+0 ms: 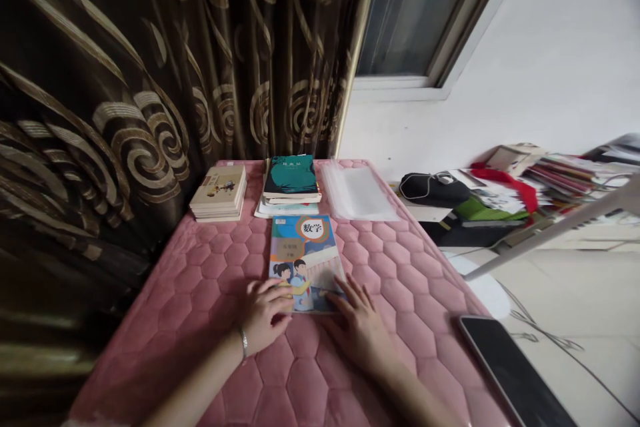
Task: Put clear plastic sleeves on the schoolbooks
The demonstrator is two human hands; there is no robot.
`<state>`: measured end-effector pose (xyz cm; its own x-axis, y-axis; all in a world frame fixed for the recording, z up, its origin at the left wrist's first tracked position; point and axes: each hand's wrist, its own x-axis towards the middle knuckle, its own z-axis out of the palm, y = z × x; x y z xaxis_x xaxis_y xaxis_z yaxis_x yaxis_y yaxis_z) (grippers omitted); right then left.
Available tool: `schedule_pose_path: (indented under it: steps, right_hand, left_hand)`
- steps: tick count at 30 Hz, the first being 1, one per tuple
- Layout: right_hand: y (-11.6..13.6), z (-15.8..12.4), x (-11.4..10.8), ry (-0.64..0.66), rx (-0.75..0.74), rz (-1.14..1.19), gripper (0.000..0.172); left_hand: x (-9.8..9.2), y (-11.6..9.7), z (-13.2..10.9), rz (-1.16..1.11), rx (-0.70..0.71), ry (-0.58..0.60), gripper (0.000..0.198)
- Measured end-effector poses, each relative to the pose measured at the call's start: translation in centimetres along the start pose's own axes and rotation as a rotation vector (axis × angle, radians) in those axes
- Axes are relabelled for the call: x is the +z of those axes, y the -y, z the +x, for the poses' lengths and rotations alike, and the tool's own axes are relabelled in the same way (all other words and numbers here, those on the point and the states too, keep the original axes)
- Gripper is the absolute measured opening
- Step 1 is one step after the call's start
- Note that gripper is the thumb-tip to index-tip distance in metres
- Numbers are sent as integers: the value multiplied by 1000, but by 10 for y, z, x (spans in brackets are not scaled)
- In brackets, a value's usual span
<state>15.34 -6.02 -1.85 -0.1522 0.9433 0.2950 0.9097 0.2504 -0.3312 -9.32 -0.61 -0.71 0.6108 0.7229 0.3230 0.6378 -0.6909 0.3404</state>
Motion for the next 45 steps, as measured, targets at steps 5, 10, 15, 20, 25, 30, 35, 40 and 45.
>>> schedule_pose_path:
  steps: [5,10,15,20,25,30,35,40,45]
  right_hand:
    - [29,15,16,12,84,-30,36]
    - [1,5,12,-3,81,7,37]
    - [-40,-9,-3,51,72,67,32]
    - [-51,-10,-9,81,53,132,32]
    - [-50,-10,-7,69,51,158,30]
    - [-50,-8,-17,120,47,179,32]
    - [-41,27,-27,94,20,158,27]
    - [-32,100,-12,143,-27,37,21]
    - [-45,172,10,174,90,-19,35]
  left_hand:
    - [14,-15,17,-8,-24,22,20]
    - [1,1,7,19,-11,47,21]
    - [-14,33,-14,16,-22,34,20]
    - [-17,47,-20,8,4,93,25]
    - [-18,43,-18,-17,-17,93,22]
    - [-19,32,-16,-166,-109,37,24]
    - [-6,20,3,-103,-418,-36,11]
    - [5,15,27,34,-596,101,16]
    - [8,15,31,23,-656,117,21]
